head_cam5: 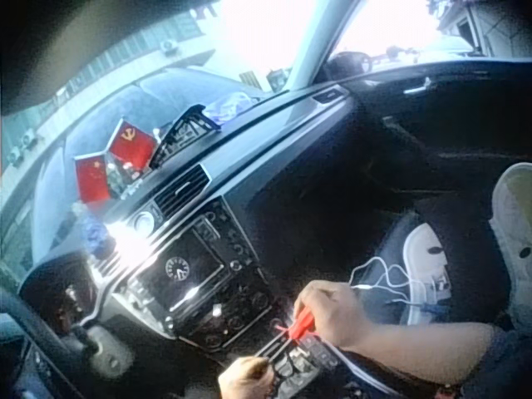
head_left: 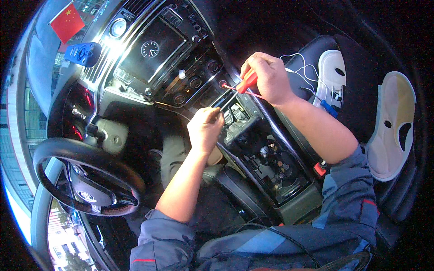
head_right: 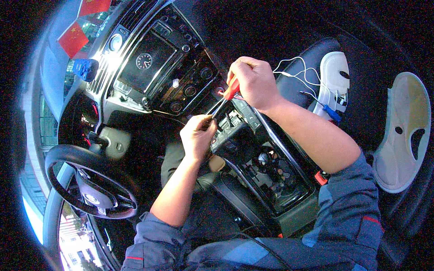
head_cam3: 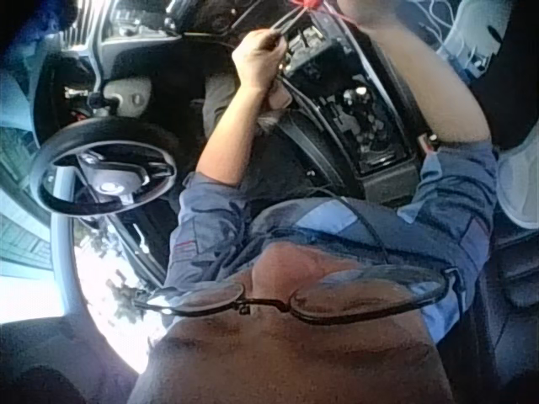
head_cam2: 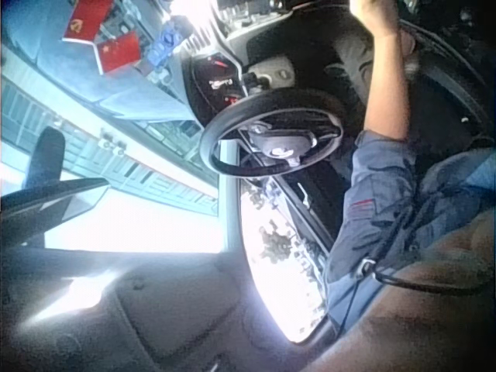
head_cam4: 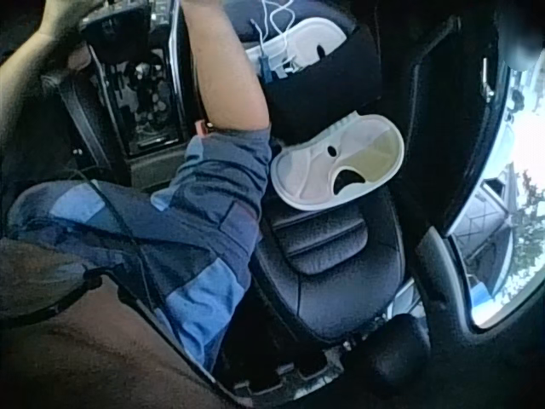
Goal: The person works on the center console of a car, using a red-handled screwdriver to remove and reinstall the gear shift lever boot. They also drive the car briefly, steering and shifting gears, then return to the console to continue the repair.
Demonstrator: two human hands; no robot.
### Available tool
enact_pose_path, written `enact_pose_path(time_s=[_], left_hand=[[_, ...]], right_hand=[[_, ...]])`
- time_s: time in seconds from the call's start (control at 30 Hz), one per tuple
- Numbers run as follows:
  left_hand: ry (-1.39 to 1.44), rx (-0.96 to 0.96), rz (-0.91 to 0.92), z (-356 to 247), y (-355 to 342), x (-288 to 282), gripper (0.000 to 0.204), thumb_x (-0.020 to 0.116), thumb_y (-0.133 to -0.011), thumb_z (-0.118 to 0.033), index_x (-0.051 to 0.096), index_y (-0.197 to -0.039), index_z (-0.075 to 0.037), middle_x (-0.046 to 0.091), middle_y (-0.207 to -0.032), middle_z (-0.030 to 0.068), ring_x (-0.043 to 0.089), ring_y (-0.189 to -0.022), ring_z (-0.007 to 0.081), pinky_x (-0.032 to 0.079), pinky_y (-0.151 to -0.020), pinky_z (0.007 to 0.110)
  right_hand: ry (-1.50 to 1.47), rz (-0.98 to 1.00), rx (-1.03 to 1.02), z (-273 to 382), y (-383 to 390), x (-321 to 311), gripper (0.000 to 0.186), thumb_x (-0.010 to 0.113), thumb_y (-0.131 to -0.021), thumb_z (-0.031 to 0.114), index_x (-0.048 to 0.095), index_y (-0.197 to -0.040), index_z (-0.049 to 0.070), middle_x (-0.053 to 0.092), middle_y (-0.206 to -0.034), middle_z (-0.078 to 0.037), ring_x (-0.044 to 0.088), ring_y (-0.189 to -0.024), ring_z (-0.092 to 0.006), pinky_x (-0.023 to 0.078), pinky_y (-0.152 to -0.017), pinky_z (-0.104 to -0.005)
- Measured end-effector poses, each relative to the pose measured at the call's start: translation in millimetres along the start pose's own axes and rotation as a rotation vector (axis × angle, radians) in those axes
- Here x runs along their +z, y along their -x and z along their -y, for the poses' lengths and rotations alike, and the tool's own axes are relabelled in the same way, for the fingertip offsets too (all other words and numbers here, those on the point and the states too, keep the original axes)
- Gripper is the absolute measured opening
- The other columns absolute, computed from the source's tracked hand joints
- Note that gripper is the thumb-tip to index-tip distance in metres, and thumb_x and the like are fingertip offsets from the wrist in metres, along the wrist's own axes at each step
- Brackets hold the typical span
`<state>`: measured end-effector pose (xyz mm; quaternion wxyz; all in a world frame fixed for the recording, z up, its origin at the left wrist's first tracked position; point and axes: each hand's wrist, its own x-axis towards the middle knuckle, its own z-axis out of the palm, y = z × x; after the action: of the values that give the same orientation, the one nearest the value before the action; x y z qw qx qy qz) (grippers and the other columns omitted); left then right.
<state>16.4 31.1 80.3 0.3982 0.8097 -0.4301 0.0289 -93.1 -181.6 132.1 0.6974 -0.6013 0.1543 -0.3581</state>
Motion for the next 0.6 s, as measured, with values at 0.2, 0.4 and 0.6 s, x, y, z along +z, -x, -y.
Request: enact_pose_path(time_s=[0.2,0.4,0.6], left_hand=[[-0.173,0.086,0.13,-3,-2,0,0.014,0.081,-0.081,-0.013,0.078,-0.093,-0.006,0.075,-0.092,0.0097,0.074,-0.084,0.0265,0.06,-0.077,0.035],[-0.297,0.089,0.297,-9,-2,-1,0.02,0.081,-0.08,-0.017,0.079,-0.098,-0.007,0.074,-0.095,0.0096,0.073,-0.089,0.0284,0.059,-0.08,0.038],[-0.273,0.07,0.348,-9,-1,-2,0.027,0.081,-0.081,-0.018,0.078,-0.106,-0.007,0.073,-0.099,0.009,0.072,-0.09,0.0298,0.058,-0.081,0.039]], right_hand=[[0.097,0.053,-0.123,-1,9,4,0.035,0.052,-0.103,0.021,0.064,-0.077,0.001,0.068,-0.068,-0.008,0.071,-0.063,-0.0159,0.053,-0.061,-0.0276],[0.041,0.075,-0.102,2,16,8,0.033,0.053,-0.104,0.018,0.063,-0.079,-0.001,0.067,-0.064,-0.008,0.069,-0.055,-0.0152,0.053,-0.055,-0.0279],[0.064,0.053,-0.137,2,16,8,0.035,0.053,-0.105,0.018,0.062,-0.075,0.0,0.065,-0.062,-0.007,0.069,-0.055,-0.0145,0.052,-0.053,-0.0283]])
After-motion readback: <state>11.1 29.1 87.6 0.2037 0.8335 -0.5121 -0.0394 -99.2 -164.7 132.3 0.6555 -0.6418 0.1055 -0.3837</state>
